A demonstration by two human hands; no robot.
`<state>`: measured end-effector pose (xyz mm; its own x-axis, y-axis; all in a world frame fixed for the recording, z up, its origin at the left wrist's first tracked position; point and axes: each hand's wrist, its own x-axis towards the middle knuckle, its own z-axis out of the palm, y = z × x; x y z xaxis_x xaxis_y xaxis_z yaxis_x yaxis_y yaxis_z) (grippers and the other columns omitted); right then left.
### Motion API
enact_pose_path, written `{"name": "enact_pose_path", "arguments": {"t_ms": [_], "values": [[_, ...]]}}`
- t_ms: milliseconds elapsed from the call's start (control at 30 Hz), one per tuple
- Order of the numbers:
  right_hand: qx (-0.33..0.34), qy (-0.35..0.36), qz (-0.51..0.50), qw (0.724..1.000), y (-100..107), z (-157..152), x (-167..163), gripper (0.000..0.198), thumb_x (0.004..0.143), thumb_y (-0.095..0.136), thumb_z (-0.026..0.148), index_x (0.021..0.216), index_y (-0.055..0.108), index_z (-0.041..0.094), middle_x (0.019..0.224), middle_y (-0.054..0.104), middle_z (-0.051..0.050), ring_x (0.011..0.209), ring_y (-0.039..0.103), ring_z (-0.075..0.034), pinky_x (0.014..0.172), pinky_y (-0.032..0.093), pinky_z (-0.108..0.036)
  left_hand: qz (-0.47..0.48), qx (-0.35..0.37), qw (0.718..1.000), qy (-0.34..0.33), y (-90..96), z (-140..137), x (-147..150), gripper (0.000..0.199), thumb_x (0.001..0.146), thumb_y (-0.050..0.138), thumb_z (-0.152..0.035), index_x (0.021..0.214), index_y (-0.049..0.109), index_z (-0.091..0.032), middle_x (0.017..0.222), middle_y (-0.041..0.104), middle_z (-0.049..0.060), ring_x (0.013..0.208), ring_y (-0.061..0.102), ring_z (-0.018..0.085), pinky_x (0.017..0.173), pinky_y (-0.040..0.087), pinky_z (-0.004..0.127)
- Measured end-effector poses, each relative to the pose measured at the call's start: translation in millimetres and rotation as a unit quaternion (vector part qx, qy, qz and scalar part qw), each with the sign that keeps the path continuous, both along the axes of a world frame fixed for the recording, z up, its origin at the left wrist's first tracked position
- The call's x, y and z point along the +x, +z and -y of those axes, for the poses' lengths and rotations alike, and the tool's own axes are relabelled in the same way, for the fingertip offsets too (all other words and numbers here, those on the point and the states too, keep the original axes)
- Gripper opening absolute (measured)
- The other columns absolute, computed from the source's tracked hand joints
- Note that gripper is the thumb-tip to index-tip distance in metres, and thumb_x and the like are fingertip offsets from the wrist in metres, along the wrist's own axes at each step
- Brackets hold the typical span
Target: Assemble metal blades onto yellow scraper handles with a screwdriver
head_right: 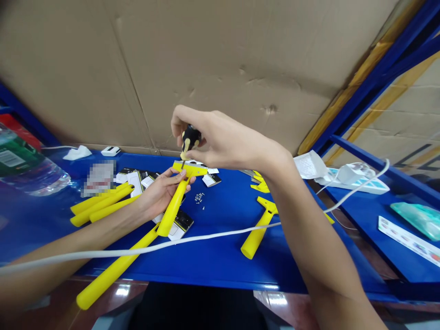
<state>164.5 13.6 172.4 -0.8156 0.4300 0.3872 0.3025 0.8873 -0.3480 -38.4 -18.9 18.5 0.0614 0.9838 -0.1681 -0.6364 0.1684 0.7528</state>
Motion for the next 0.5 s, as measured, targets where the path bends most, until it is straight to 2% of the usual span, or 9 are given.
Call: {"name": "enact_pose_path", "arguments": {"t_ms": [200, 300, 367, 500], "values": [[0.059, -0.012, 0.012, 0.998, 0.2, -3.1, 0.9, 0.029, 0.090, 0.077, 0.028, 0.116, 0.065, 0.026, 0.108, 0.075, -0.003, 0.095, 0.069, -0.024, 0.083, 0.052, -0.036, -0.003, 0.009, 1.000, -0.005, -1.2, -0.2, -0.9, 0.020, 0.093, 0.075, -0.004, 0.095, 0.060, -0.017, 0.108, 0.078, 0.011, 0.093, 0.081, 0.022, 0.072, 0.066, 0.025], [0.043, 0.024, 0.012, 0.999, -0.8, -3.4, 0.4, 0.032, 0.090, 0.076, 0.023, 0.119, 0.064, 0.025, 0.115, 0.075, -0.004, 0.099, 0.069, -0.023, 0.085, 0.052, -0.035, -0.007, 0.013, 1.000, -0.009, -4.4, -2.7, -2.7, 0.021, 0.092, 0.076, -0.004, 0.093, 0.059, -0.017, 0.109, 0.077, 0.011, 0.093, 0.081, 0.022, 0.072, 0.066, 0.025], [0.033, 0.032, 0.011, 0.999, -0.9, -2.4, -0.4, 0.028, 0.091, 0.075, 0.021, 0.117, 0.065, 0.024, 0.112, 0.075, -0.004, 0.097, 0.069, -0.022, 0.084, 0.052, -0.034, -0.003, 0.011, 1.000, -0.003, -4.2, -3.2, -3.1, 0.023, 0.092, 0.075, -0.003, 0.091, 0.057, -0.018, 0.110, 0.077, 0.011, 0.093, 0.082, 0.023, 0.072, 0.066, 0.025], [0.050, -0.008, 0.002, 0.999, -0.7, -1.4, 0.3, 0.024, 0.093, 0.075, 0.027, 0.115, 0.064, 0.024, 0.104, 0.075, -0.002, 0.089, 0.069, -0.021, 0.080, 0.052, -0.035, 0.000, 0.012, 1.000, 0.002, -2.4, -1.6, -2.2, 0.022, 0.092, 0.074, -0.002, 0.092, 0.058, -0.018, 0.108, 0.077, 0.010, 0.093, 0.082, 0.023, 0.072, 0.066, 0.026]]}}
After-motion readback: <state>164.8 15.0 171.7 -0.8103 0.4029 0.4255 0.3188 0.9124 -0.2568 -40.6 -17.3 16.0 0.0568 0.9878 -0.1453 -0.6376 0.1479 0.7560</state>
